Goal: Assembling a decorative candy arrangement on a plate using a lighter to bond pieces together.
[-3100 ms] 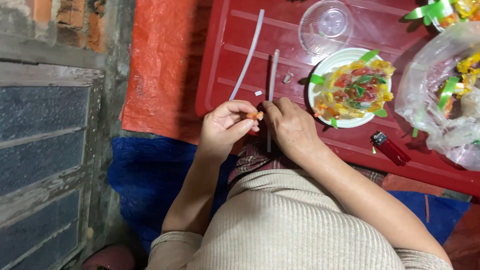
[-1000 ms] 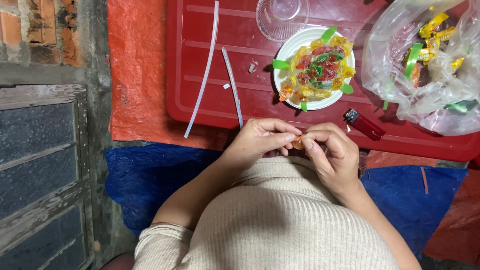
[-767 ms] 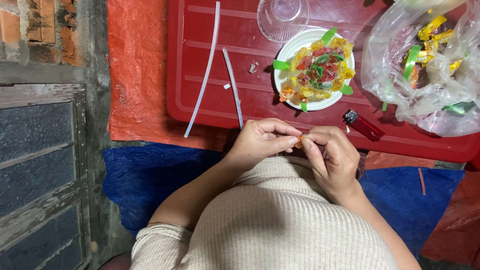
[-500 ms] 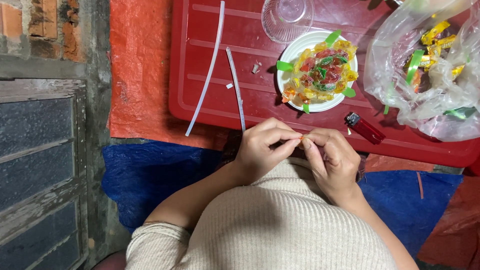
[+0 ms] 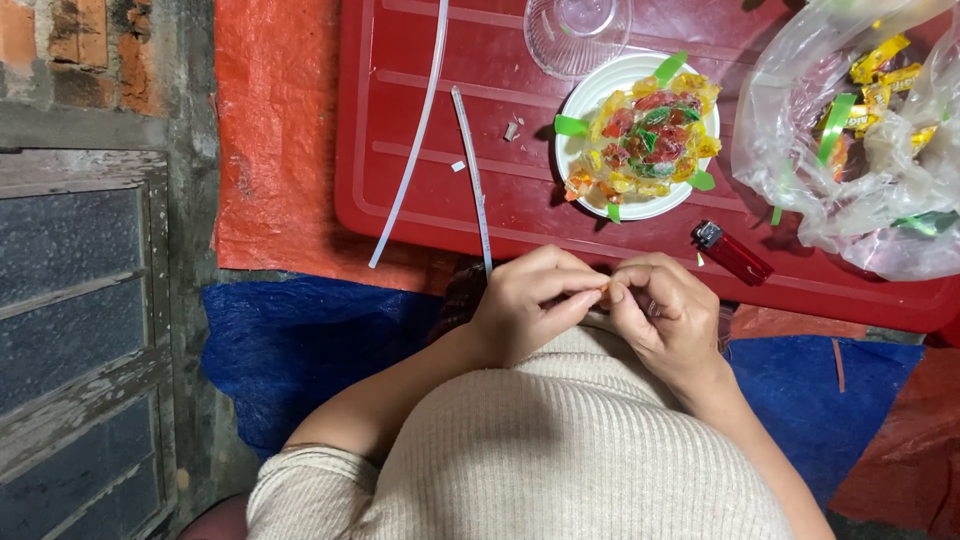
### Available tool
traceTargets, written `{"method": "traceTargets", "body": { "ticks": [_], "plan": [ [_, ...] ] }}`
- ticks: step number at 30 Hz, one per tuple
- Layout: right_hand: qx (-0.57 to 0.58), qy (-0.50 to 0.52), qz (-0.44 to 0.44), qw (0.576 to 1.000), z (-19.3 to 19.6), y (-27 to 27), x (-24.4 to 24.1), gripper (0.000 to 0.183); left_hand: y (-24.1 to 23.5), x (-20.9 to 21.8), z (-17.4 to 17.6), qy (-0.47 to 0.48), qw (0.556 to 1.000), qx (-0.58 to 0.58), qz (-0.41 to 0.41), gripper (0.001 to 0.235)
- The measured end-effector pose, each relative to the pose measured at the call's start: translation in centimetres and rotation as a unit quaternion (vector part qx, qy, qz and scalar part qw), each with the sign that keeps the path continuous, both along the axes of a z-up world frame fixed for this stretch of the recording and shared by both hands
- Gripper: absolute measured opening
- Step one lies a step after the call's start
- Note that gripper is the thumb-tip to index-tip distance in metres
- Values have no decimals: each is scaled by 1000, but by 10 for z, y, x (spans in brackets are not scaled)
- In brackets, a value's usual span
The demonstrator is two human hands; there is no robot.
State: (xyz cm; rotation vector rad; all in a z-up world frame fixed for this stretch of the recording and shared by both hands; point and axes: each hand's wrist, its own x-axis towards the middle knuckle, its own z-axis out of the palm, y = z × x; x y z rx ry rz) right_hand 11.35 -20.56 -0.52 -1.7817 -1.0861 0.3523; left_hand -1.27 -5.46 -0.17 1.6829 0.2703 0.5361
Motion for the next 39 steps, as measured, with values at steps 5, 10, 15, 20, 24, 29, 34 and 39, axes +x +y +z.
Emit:
{"method": "traceTargets", "body": {
  "ticks": [5,10,15,20,24,29,34,39],
  "plan": [
    [33,-45,0,998,-3,1,-3,12,-2,-3,-14,70,978,-195,-22,22],
    [44,-169,12,985,-2,4,-3,11,1,-4,-4,105,979,-173,-20,17],
    [78,-229,34,970,-5,8,-2,11,-4,-8,-17,104,979,-173,-5,14],
    [96,-216,19,972,-14,10,-9,12,-6,-15,-33,107,966,-236,-5,12],
    [81,-140,8,987,-13,7,-8,18,4,-14,-37,64,959,-275,-6,11],
    [27,-41,25,998,10,28,-11,22,33,-18,-52,28,905,-425,7,9],
    [-62,-31,82,994,28,54,-19,12,51,-15,-27,5,866,-499,16,7],
    [-173,-37,88,980,20,58,-20,12,52,-15,-30,23,843,-537,6,6]
  ]
}}
